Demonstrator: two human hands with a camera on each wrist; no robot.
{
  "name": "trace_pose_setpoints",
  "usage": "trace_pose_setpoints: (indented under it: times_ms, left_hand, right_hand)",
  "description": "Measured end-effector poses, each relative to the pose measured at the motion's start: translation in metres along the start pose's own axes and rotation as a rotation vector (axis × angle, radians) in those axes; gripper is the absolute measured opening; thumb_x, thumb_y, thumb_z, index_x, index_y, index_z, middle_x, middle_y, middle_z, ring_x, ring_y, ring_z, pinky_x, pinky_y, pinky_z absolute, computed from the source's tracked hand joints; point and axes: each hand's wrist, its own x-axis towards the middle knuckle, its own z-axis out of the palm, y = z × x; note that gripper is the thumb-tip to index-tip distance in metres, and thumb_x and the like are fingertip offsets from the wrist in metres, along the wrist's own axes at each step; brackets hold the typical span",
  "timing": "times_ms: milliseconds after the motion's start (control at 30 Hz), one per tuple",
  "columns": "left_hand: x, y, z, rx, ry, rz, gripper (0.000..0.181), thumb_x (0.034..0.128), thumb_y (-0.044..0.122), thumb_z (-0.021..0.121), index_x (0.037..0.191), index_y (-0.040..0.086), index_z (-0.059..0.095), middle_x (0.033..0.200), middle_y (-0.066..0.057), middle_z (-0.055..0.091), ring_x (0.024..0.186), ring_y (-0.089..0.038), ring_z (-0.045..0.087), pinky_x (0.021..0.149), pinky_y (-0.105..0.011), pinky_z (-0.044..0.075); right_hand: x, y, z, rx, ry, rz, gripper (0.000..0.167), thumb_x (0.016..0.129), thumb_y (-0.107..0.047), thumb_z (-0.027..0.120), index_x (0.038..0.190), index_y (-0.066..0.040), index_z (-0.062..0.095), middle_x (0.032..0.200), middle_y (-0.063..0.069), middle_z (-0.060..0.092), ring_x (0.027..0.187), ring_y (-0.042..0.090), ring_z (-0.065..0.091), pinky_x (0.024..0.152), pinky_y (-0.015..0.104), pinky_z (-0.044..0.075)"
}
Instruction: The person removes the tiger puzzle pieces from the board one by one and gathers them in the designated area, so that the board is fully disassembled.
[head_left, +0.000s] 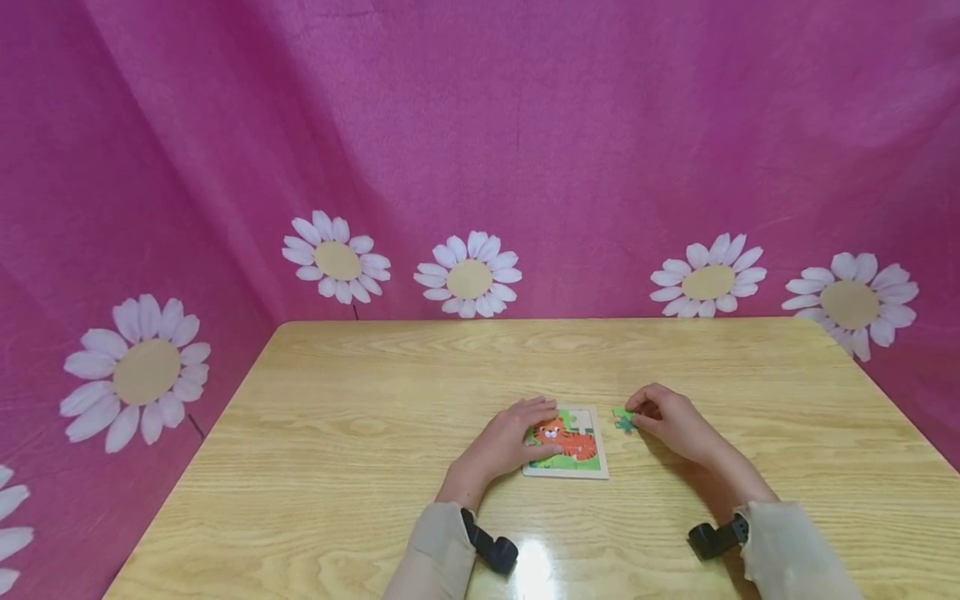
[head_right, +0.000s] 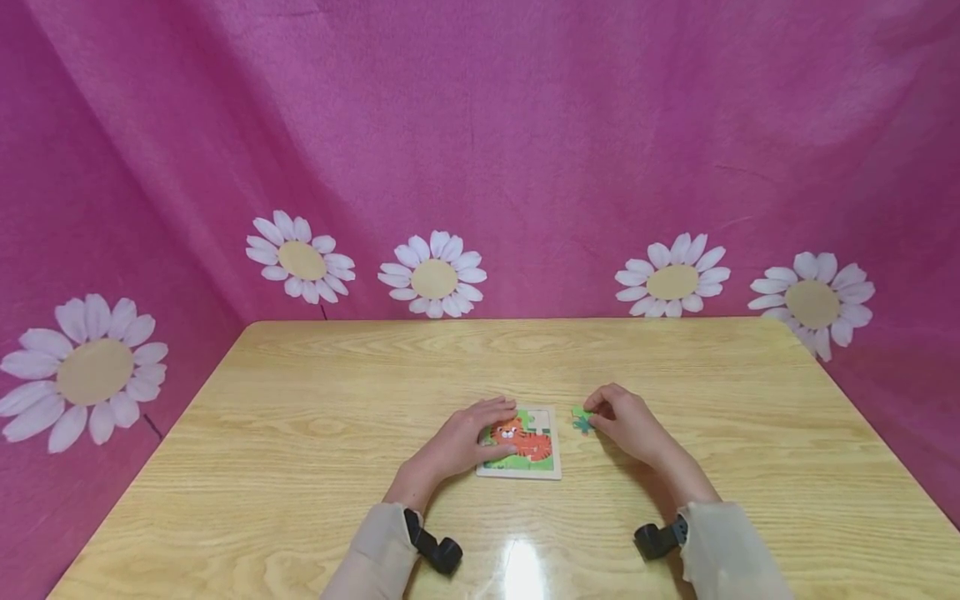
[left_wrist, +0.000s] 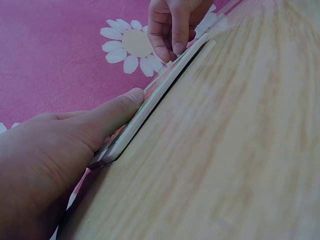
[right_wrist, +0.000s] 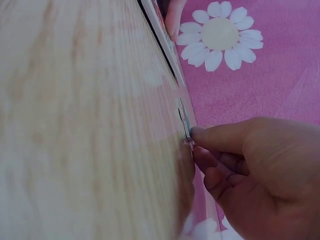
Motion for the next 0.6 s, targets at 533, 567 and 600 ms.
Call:
trace_pose_setpoints:
  times_ms: [533,567,600]
  left_hand:
    - [-0.001,0.003,-0.003,-0.011,-0.003,-0.011,0.062,0.0883,0.046,0.069,0.143,0.021,0.052,0.153,0.005,0.046,0.147,-0.018,0.035,0.122,-0.040,0.030]
    - [0.000,0.003,-0.002,-0.018,-0.002,-0.016,0.063,0.0878,0.047,0.069,0.143,0.022,0.052,0.153,0.006,0.046,0.147,-0.017,0.035,0.121,-0.040,0.030]
    - [0.000,0.003,-0.002,-0.022,-0.001,-0.020,0.064,0.0872,0.048,0.070,0.143,0.022,0.052,0.152,0.006,0.046,0.147,-0.017,0.035,0.121,-0.040,0.030]
  right_hand:
    - [0.002,-0.017,0.008,0.044,0.019,-0.114,0.012,0.086,-0.002,0.070,0.098,-0.004,0.068,0.088,0.004,0.063,0.076,0.000,0.050,0.063,0.018,0.046]
    - [0.002,-0.018,0.010,0.049,0.008,-0.119,0.012,0.086,-0.003,0.071,0.098,-0.005,0.068,0.088,0.004,0.063,0.076,0.001,0.051,0.064,0.018,0.046]
    - [0.002,-0.020,0.011,0.050,-0.001,-0.127,0.012,0.086,-0.003,0.071,0.098,-0.005,0.068,0.089,0.004,0.063,0.078,0.001,0.051,0.065,0.018,0.046]
